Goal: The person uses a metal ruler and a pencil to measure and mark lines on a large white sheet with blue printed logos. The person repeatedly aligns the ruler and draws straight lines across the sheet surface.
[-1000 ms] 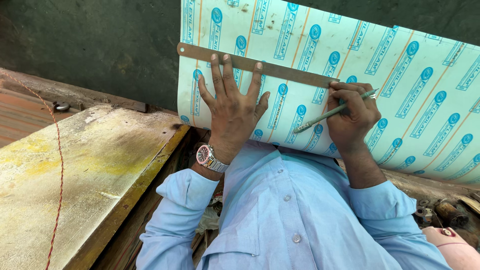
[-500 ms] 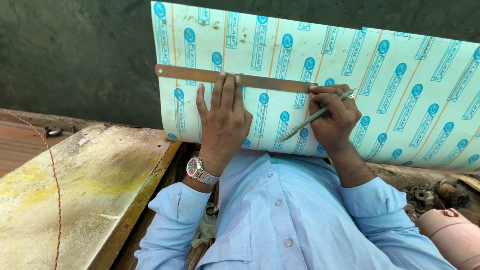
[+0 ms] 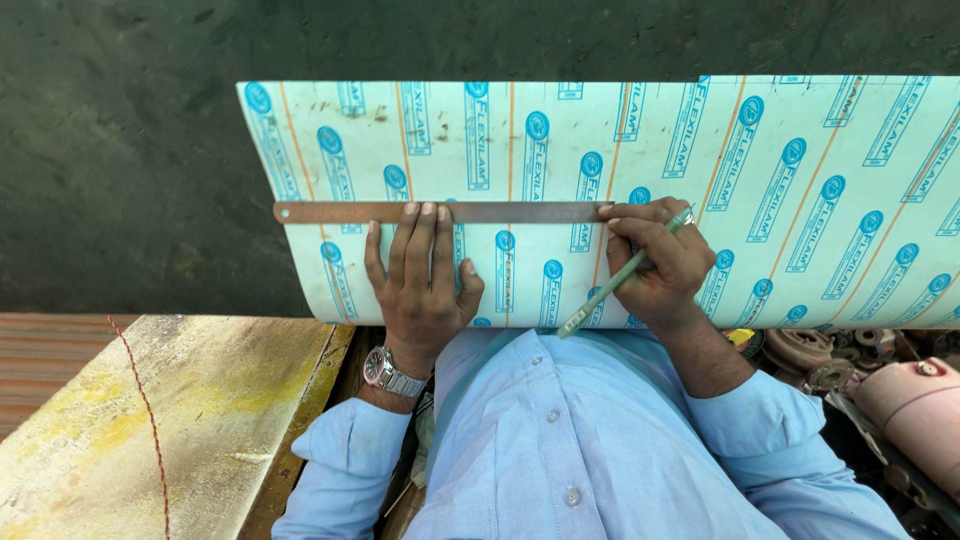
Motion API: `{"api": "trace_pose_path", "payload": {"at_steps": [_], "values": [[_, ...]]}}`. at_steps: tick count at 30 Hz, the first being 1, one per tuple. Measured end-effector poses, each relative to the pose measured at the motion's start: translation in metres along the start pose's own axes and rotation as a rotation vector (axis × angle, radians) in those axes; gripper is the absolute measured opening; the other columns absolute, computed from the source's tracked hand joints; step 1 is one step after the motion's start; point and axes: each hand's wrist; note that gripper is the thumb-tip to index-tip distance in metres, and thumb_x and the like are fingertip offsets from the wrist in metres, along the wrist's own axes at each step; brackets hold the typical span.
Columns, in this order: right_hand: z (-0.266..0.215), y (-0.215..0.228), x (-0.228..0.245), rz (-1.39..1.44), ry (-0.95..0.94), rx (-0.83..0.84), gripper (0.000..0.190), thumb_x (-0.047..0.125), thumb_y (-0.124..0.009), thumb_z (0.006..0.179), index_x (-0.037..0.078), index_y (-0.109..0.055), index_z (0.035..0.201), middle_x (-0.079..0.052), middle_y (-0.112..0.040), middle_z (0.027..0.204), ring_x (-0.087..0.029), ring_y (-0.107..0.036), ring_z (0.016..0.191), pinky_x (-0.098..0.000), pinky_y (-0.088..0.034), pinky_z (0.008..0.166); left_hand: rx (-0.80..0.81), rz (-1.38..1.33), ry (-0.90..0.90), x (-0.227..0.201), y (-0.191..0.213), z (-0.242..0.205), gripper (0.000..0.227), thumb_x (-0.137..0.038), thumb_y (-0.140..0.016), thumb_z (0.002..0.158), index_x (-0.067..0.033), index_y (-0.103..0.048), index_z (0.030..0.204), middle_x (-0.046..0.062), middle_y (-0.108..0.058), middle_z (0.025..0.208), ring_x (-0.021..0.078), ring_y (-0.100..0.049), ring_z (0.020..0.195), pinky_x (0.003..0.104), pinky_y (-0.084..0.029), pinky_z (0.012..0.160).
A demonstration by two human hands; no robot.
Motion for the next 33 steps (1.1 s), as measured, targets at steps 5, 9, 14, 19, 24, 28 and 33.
{"api": "trace_pose_path", "payload": {"at_steps": [5,9,14,19,24,28,33], "values": [[0.001,0.002,-0.005,0.060,-0.010,0.041,0.017,-0.013,-0.064,0.088,0.001,-0.062,0.096,-0.015,-0.077,0.102,-0.021,-0.071,0.080,-0.0348,-0.051,0.075,0.011,0.009,0.019,0.002,-0.006,-0.005,0.048,-0.026,-0.050,0.103,0.0001,-0.062,0.141,0.014,-0.056,0.145,0.0261,-0.049,0.143,0.062,-0.030,0.124],[-0.005,0.002,-0.009,0.069,-0.029,0.045,0.017,-0.013,-0.064,0.090,0.002,-0.062,0.098,-0.015,-0.077,0.103,-0.022,-0.073,0.082,-0.0347,-0.049,0.073,0.039,0.006,0.034,0.003,-0.008,-0.011,0.046,-0.027,-0.051,0.103,-0.0037,-0.063,0.141,0.013,-0.056,0.145,0.0264,-0.048,0.143,0.062,-0.029,0.124],[-0.005,0.001,-0.010,0.046,-0.036,0.054,0.016,-0.012,-0.066,0.090,0.003,-0.061,0.096,-0.015,-0.077,0.101,-0.020,-0.071,0.078,-0.0343,-0.045,0.069,0.036,0.007,0.017,0.004,-0.008,-0.012,0.040,-0.031,-0.053,0.105,-0.0135,-0.063,0.140,0.013,-0.054,0.144,0.0285,-0.047,0.144,0.064,-0.028,0.124],[-0.005,0.000,-0.009,0.044,-0.047,0.048,0.016,-0.011,-0.066,0.090,0.003,-0.061,0.096,-0.015,-0.078,0.100,-0.021,-0.071,0.077,-0.0342,-0.045,0.069,0.048,0.024,0.010,0.004,-0.007,-0.013,0.038,-0.032,-0.053,0.106,-0.0189,-0.063,0.141,0.013,-0.052,0.144,0.0292,-0.046,0.144,0.064,-0.028,0.124],[-0.006,-0.001,-0.010,0.044,-0.046,0.032,0.014,-0.009,-0.065,0.092,0.003,-0.060,0.096,-0.015,-0.077,0.100,-0.022,-0.071,0.079,-0.0319,-0.046,0.067,0.042,0.021,0.018,0.002,-0.008,-0.012,0.039,-0.032,-0.053,0.105,-0.0192,-0.063,0.140,0.012,-0.053,0.145,0.0280,-0.046,0.144,0.064,-0.028,0.124],[-0.008,-0.003,-0.010,0.049,-0.040,0.015,0.013,-0.009,-0.064,0.094,0.003,-0.060,0.096,-0.015,-0.077,0.099,-0.021,-0.072,0.079,-0.0309,-0.046,0.067,0.036,0.006,0.015,0.003,-0.007,-0.012,0.038,-0.032,-0.054,0.105,-0.0203,-0.064,0.140,0.011,-0.052,0.146,0.0270,-0.045,0.144,0.063,-0.027,0.124],[-0.015,-0.004,-0.016,0.069,-0.050,0.010,0.012,-0.008,-0.065,0.095,0.003,-0.061,0.095,-0.016,-0.078,0.096,-0.020,-0.072,0.076,-0.0302,-0.046,0.067,0.053,-0.003,0.022,0.003,-0.008,-0.013,0.037,-0.032,-0.056,0.105,-0.0220,-0.064,0.139,0.011,-0.052,0.147,0.0266,-0.045,0.144,0.062,-0.026,0.124]]}}
Point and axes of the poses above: each hand's wrist, its own z-axis towards the middle knuckle, its own y-axis out of the back of the hand, x = y × z
